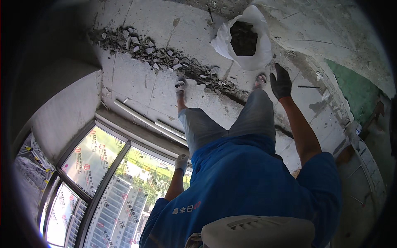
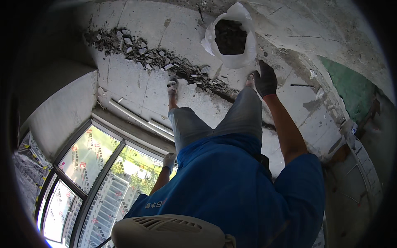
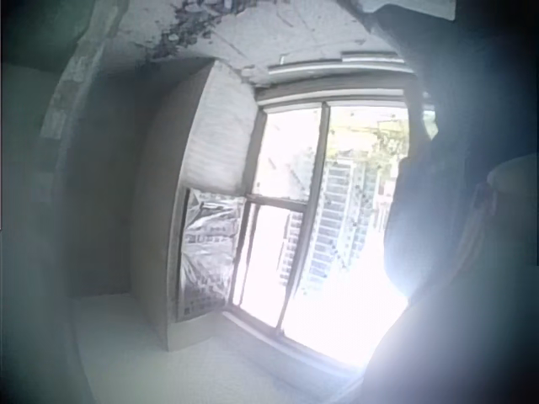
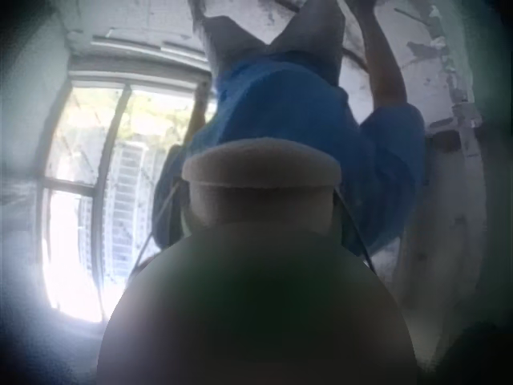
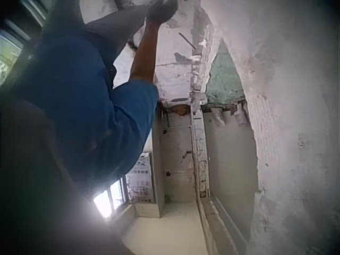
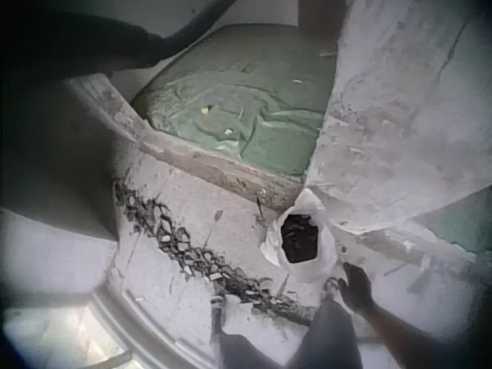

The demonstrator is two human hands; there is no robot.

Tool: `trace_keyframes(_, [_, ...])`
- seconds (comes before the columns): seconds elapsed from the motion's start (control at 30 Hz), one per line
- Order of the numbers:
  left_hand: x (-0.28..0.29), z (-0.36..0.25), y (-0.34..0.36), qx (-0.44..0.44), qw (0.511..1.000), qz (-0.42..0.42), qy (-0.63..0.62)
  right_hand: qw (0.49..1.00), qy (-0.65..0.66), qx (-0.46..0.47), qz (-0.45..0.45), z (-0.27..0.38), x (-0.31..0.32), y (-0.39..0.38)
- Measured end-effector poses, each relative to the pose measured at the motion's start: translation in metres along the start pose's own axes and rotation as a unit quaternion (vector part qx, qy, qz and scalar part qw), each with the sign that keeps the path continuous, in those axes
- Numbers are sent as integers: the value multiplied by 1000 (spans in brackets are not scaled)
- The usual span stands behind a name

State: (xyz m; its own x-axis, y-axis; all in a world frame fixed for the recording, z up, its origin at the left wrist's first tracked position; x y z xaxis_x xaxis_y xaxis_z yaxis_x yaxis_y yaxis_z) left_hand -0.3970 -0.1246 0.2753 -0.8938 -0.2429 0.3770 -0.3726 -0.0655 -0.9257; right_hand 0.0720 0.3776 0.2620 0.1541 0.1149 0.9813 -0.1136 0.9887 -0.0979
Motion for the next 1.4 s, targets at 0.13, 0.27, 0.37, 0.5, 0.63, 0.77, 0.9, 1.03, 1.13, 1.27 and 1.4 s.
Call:
trace_keyframes(0.13, [95,-129,68,-68,998,2,-8,904,98,-412,56,-67,-19,-172])
trace_keyframes(0.27, [144,-247,104,-140,989,23,-37,740,110,-616,246,-32,-65,-487])
trace_keyframes(0.37, [168,-244,121,-66,995,73,15,759,64,-522,384,104,-100,-560])
trace_keyframes(0.5, [192,-229,132,-48,986,68,142,762,231,-476,372,242,-137,-547])
trace_keyframes(0.63, [178,-250,120,-93,975,100,177,720,243,-527,381,261,-163,-544])
trace_keyframes(0.77, [161,-261,98,-125,967,121,187,734,219,-523,373,221,-242,-557])
trace_keyframes(0.9, [128,-266,120,-186,964,82,172,734,161,-523,403,137,-352,-554])
trace_keyframes(1.03, [25,-320,132,-345,886,134,279,662,104,-610,423,25,-438,-597])
trace_keyframes(1.13, [-36,-378,182,-441,832,159,295,637,-8,-650,414,-21,-475,-587])
trace_keyframes(1.27, [-136,-402,180,-526,767,226,291,635,-22,-683,359,-74,-521,-596])
trace_keyframes(1.4, [-187,-389,193,-557,720,257,325,661,-86,-661,345,-100,-559,-615])
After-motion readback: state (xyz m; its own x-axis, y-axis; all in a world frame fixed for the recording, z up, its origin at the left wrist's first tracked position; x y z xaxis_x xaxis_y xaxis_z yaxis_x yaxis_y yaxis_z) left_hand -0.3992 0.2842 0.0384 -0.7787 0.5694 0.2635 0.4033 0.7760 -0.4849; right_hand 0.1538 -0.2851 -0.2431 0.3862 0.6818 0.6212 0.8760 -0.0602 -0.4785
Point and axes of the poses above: each hand's wrist, its own y-axis towards the middle knuckle, its own x-axis out of the back of the hand, z = x × y, the point moved 8 cm from there along y, towards the middle knuckle, and after that the axes turned 12 degrees about -y, right-handed, at the moved point
